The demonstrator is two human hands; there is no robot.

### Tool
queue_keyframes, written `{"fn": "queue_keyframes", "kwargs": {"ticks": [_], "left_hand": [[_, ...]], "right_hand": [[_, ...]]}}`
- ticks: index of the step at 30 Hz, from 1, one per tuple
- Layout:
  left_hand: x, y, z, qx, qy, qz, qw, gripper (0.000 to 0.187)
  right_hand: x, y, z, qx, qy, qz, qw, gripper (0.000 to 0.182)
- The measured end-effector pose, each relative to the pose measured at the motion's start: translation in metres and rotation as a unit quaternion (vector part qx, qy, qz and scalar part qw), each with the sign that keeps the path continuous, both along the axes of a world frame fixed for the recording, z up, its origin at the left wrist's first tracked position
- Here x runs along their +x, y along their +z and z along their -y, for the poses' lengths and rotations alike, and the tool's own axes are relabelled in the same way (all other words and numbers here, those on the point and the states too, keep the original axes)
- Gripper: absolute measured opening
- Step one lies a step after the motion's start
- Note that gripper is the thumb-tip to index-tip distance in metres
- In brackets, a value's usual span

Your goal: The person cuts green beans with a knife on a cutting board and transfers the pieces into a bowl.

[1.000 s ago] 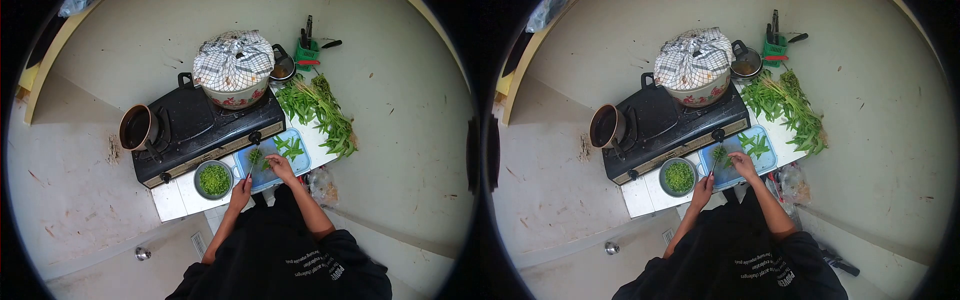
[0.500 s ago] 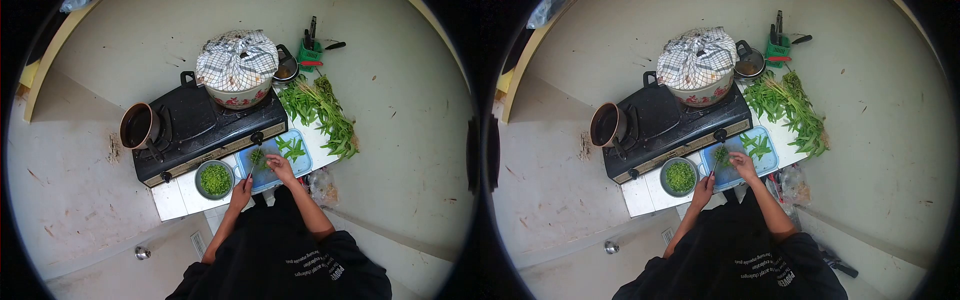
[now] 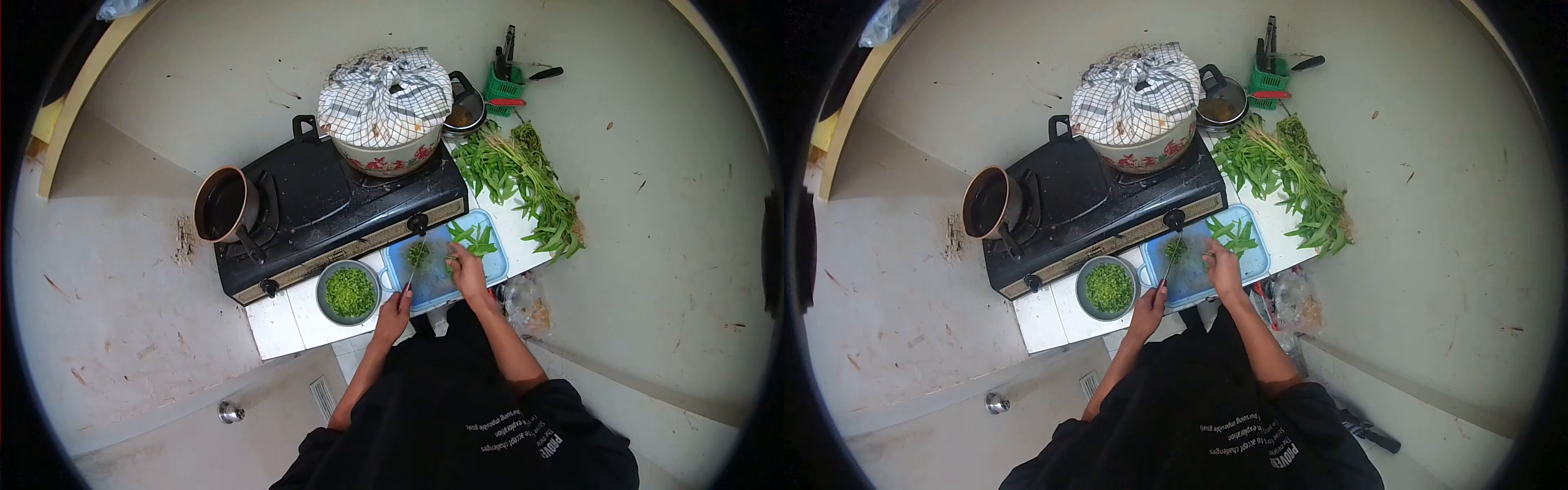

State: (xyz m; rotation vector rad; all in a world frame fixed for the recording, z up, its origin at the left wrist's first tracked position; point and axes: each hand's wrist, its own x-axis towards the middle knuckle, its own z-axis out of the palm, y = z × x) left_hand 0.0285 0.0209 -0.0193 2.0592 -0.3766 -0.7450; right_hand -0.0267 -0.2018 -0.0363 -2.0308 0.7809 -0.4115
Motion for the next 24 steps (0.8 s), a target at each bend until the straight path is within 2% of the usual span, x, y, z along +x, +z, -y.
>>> {"fn": "queue_keyframes", "kwargs": {"ticks": [1,4,7,11,17,20,24], "left_hand": [[-0.001,-0.001,0.0,0.002,0.001,0.007,1.0,0.051],[-0.002,-0.005,-0.001,-0.002,0.001,0.012,1.0,0.052],[-0.004,-0.002,0.0,-0.004,-0.006,0.016,1.0,0.051],[-0.002,-0.002,-0.002,0.011,-0.007,0.001,1.0,0.05],[-0.003,0.006,-0.003,0.0,0.003,-0.004,1.0,0.05],[-0.001,0.005,-0.002,0.019,-0.005,-0.001,1.0,0.052],[-0.001,-0.001,-0.003,0.018,-0.007,0.003,1.0,0.055]], "right_hand": [[0.0,0.001,-0.001,-0.03,-0.029,-0.005,0.999,0.011],[-0.005,0.009,0.006,-0.241,0.029,0.033,0.969,0.01],[-0.011,-0.021,0.001,-0.26,0.118,0.033,0.958,0.013],[-0.016,-0.028,-0.023,-0.225,0.125,0.051,0.965,0.021],[-0.028,-0.03,-0.027,-0.24,0.151,0.08,0.956,0.03],[-0.032,-0.028,-0.026,-0.26,0.151,0.083,0.95,0.03],[-0.028,-0.027,-0.033,-0.221,0.076,0.07,0.97,0.022]]}}
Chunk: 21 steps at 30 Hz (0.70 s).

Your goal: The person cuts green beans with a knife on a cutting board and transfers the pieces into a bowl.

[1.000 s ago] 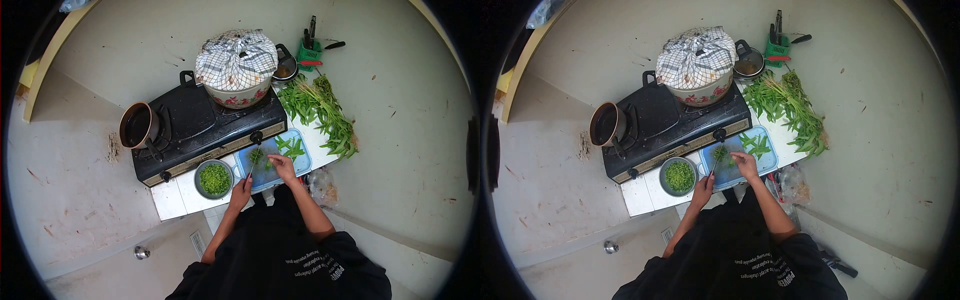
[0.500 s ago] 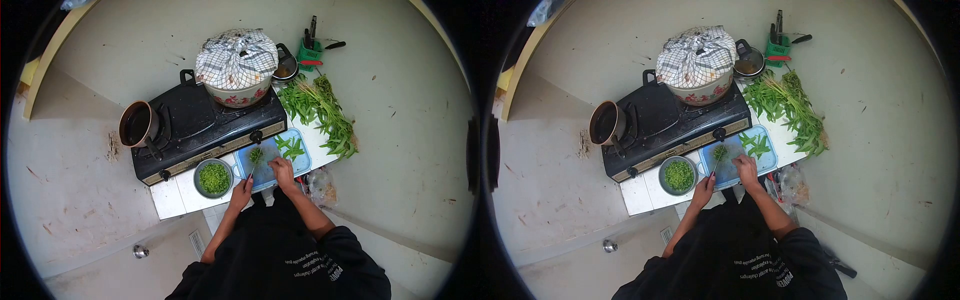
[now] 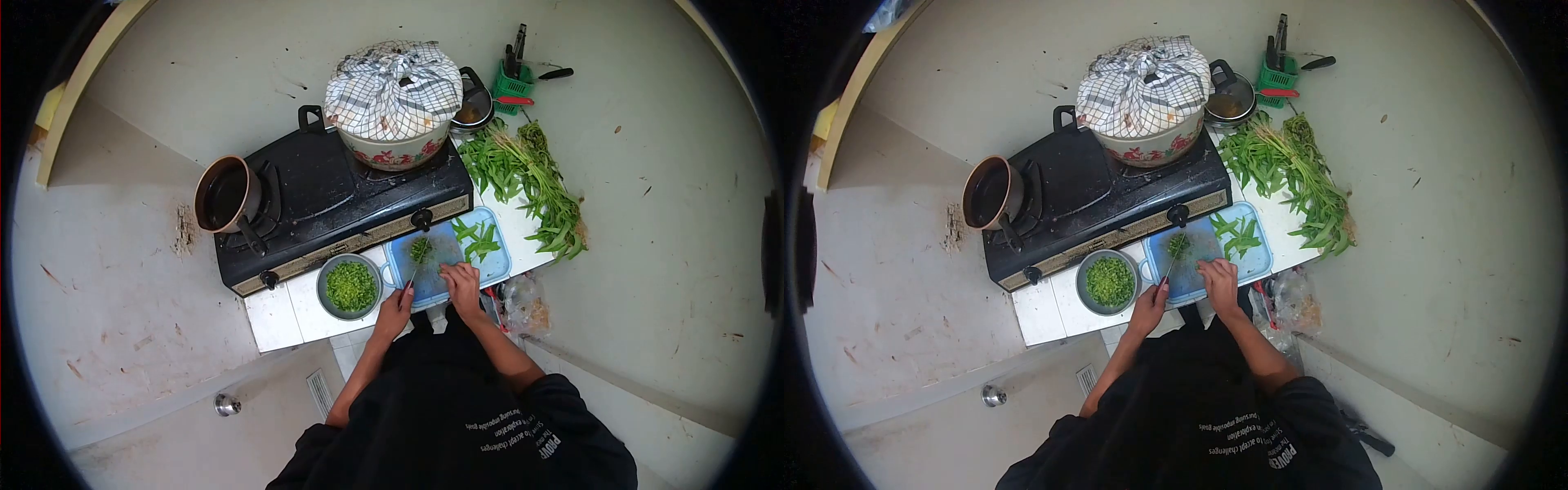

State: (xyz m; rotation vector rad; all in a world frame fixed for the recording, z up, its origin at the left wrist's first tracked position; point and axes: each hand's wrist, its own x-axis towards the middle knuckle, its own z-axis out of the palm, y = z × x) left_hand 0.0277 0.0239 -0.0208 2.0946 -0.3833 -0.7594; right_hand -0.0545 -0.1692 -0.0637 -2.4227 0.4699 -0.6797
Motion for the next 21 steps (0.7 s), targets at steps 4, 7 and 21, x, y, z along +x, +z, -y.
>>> {"fn": "queue_keyframes", "kwargs": {"ticks": [4,7,21], "left_hand": [[0.001,0.002,0.001,0.01,-0.01,-0.008,1.0,0.054],[0.0,0.0,0.001,0.007,-0.01,-0.004,1.0,0.054],[-0.005,0.0,0.002,0.012,-0.017,0.009,1.0,0.053]], "right_hand": [[0.0,0.001,0.003,0.028,-0.005,-0.005,1.0,0.015],[0.001,0.005,0.003,0.041,-0.017,-0.005,0.999,0.012],[0.008,0.007,0.014,0.034,-0.01,-0.043,0.998,0.008]]}}
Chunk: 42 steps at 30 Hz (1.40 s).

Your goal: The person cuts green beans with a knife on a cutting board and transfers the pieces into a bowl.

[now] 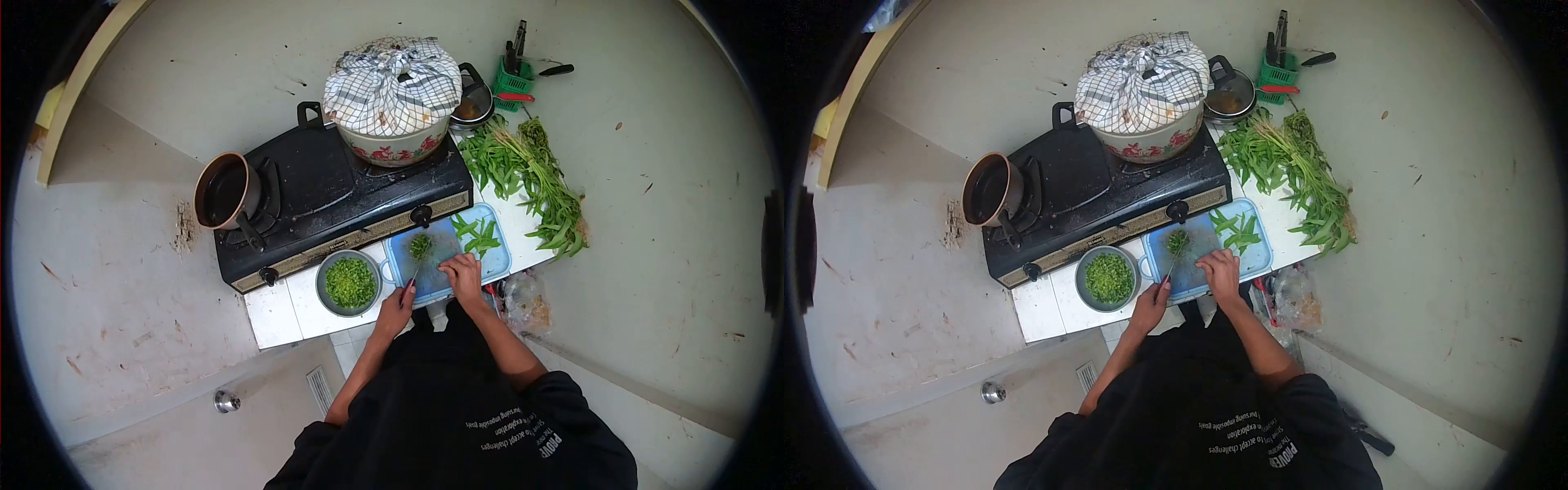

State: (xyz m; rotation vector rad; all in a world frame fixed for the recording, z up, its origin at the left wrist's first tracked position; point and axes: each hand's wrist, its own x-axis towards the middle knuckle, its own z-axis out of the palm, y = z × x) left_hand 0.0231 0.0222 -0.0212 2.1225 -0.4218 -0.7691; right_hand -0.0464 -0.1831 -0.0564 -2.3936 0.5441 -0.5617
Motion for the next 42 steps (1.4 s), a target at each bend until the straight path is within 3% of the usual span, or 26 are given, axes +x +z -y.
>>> {"fn": "queue_keyframes", "kwargs": {"ticks": [5,17,26,35,42], "left_hand": [[-0.002,0.0,0.0,0.006,0.001,0.002,1.0,0.052],[-0.003,0.005,-0.002,-0.006,0.006,-0.001,1.0,0.05],[-0.001,0.006,0.002,0.007,-0.003,0.008,1.0,0.051],[-0.006,-0.001,0.004,0.013,-0.012,-0.006,1.0,0.049],[-0.005,0.001,0.002,0.014,-0.01,-0.014,1.0,0.048]], "right_hand": [[0.009,-0.013,0.002,0.082,-0.022,-0.018,0.996,0.009],[-0.002,-0.004,-0.009,-0.118,0.048,-0.009,0.992,0.017],[-0.016,-0.009,-0.023,-0.175,0.046,-0.02,0.983,0.033],[-0.006,-0.009,-0.009,-0.106,0.043,-0.015,0.993,0.041],[-0.003,-0.012,-0.004,-0.083,0.044,0.022,0.995,0.025]]}}
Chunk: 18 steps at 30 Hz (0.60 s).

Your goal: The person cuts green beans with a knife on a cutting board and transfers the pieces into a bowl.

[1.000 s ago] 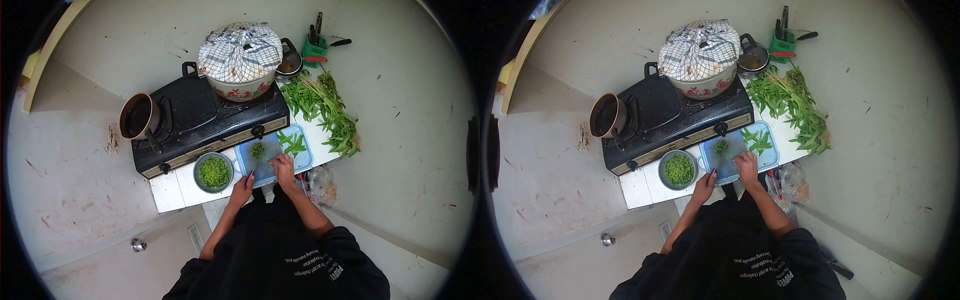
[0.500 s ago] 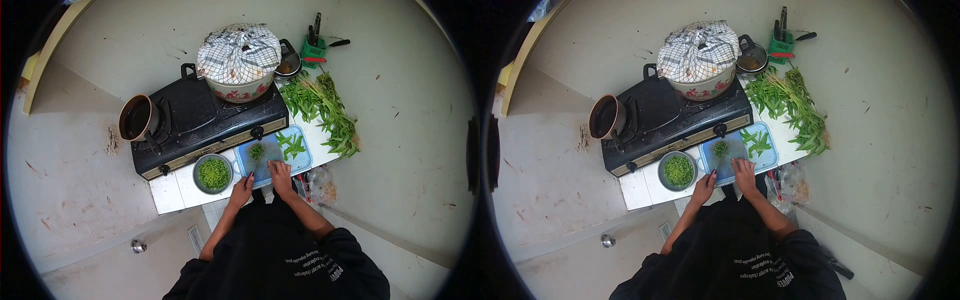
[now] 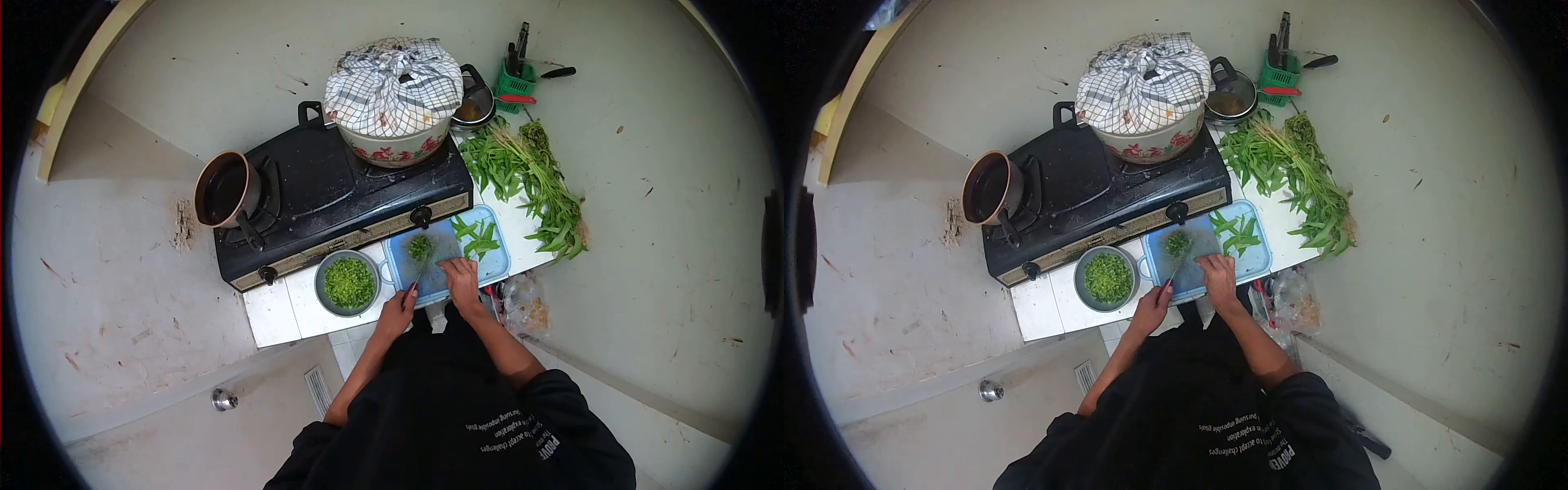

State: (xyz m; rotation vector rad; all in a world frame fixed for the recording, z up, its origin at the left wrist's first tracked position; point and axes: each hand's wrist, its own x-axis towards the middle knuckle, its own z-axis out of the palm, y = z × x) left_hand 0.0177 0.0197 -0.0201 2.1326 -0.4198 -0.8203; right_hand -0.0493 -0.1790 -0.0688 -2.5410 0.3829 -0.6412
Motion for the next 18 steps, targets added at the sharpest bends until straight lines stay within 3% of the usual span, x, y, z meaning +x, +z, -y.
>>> {"fn": "queue_keyframes", "kwargs": {"ticks": [5,18], "left_hand": [[0.001,0.002,0.0,0.004,-0.002,-0.011,1.0,0.049],[0.0,-0.004,-0.001,0.003,-0.02,0.011,1.0,0.049]], "right_hand": [[0.004,0.0,-0.001,-0.009,-0.024,-0.001,1.0,0.019],[0.005,0.008,-0.004,-0.004,-0.027,-0.02,0.999,0.025]]}}
